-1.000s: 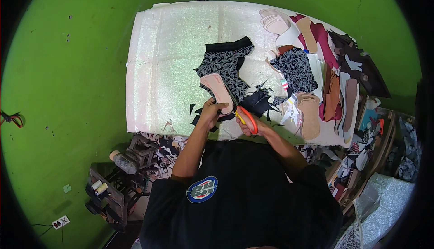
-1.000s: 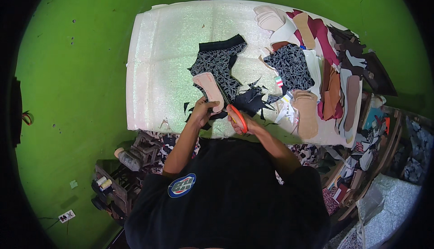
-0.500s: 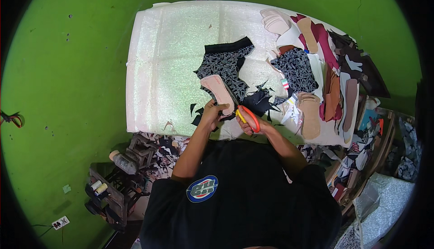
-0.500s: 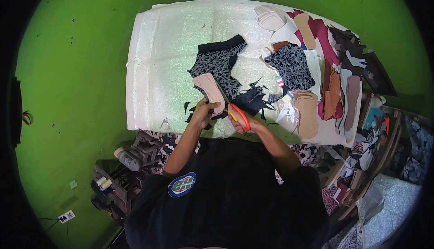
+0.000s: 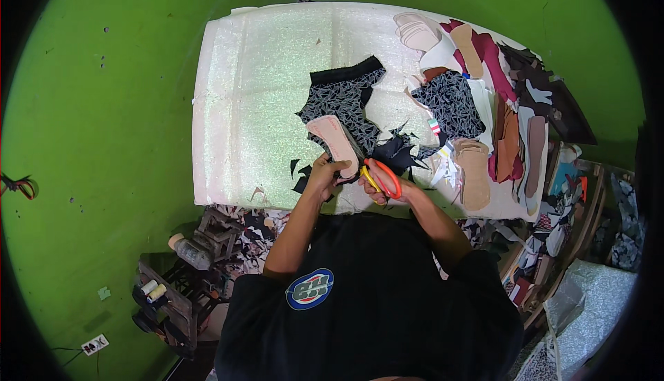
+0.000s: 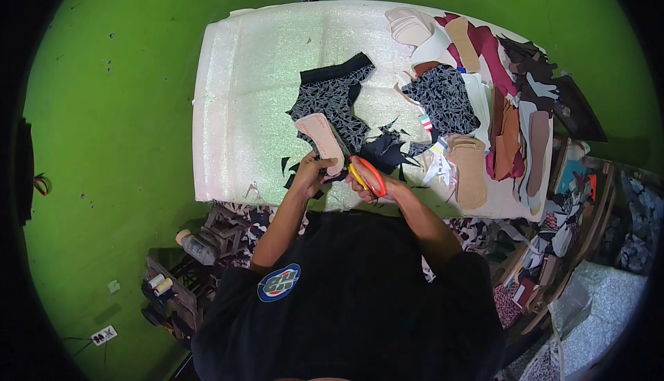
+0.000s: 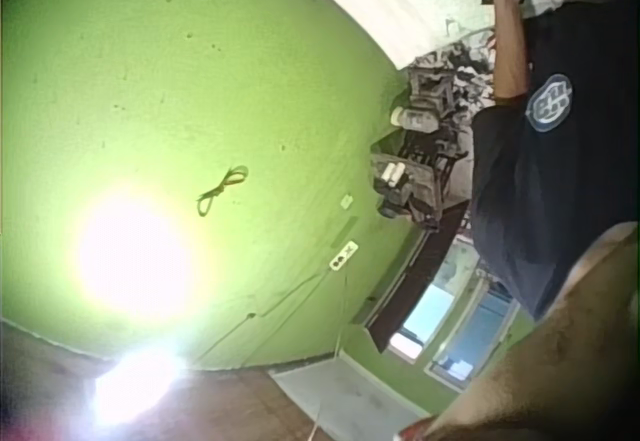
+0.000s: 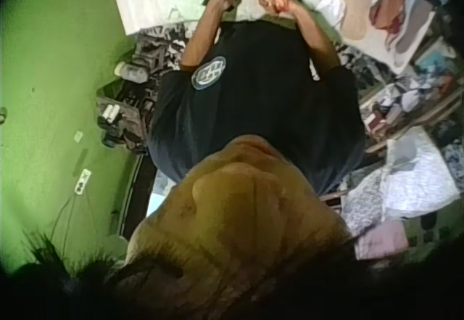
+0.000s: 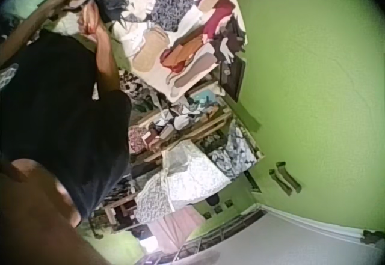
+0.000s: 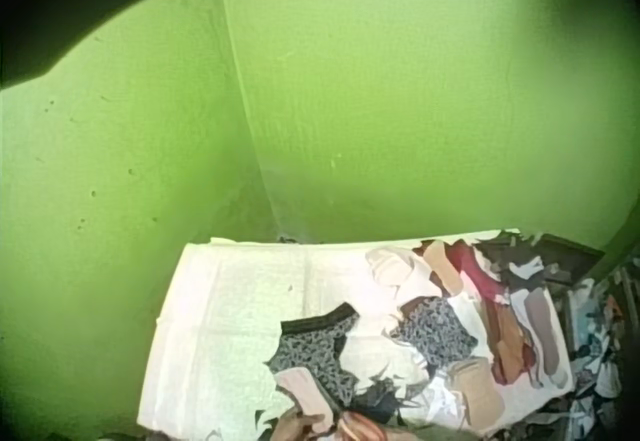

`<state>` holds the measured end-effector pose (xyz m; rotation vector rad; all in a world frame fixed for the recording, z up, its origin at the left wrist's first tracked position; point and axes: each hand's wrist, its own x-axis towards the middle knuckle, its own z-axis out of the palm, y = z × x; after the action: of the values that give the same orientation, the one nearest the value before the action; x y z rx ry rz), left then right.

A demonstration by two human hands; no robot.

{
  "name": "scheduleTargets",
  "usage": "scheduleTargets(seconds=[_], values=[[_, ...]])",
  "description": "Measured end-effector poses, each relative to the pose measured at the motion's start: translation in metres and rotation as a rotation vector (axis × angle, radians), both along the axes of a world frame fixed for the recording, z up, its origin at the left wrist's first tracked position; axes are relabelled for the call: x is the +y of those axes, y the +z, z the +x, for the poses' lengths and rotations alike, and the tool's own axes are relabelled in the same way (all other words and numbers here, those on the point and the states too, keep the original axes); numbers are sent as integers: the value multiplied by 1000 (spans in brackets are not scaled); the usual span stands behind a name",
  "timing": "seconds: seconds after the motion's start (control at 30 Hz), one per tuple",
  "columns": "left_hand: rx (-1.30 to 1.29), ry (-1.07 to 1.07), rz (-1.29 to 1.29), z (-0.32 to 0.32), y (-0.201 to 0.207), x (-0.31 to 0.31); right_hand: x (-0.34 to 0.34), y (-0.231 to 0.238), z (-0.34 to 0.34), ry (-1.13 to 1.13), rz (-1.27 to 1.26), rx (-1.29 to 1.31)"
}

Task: Trimming excess fabric from shoe insole components using scissors.

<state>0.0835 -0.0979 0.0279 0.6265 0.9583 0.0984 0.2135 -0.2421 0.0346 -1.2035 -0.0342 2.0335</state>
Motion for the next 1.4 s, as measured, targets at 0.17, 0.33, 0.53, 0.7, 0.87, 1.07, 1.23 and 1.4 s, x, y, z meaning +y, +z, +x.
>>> scheduleTargets(seconds=[0.17,0.33,0.53,0.7,0.87,1.07,1.23,1.4], values=[[-7,15,-18,2,0,-1,-1,-7,1,-4,-6,28],[-2,37,-18,2,-1,-2,0,0,-4,-12,-14,-107],[-13,53,-20,4,-2,-4,-1,-2,-4,-64,18,-49],[-33,92,-42,4,-2,-2,-14,14,7,25,75,-175],[-46,82,-54,6,2,-6,-38,20,14,73,162,-249],[-66,104,-68,11,-6,-12,-36,31,10,-38,237,-401],[-47,112,-57,14,-1,-18,0,19,-5,-341,212,-861],[-63,120,-35,13,-2,-21,16,17,-9,-378,154,-907]])
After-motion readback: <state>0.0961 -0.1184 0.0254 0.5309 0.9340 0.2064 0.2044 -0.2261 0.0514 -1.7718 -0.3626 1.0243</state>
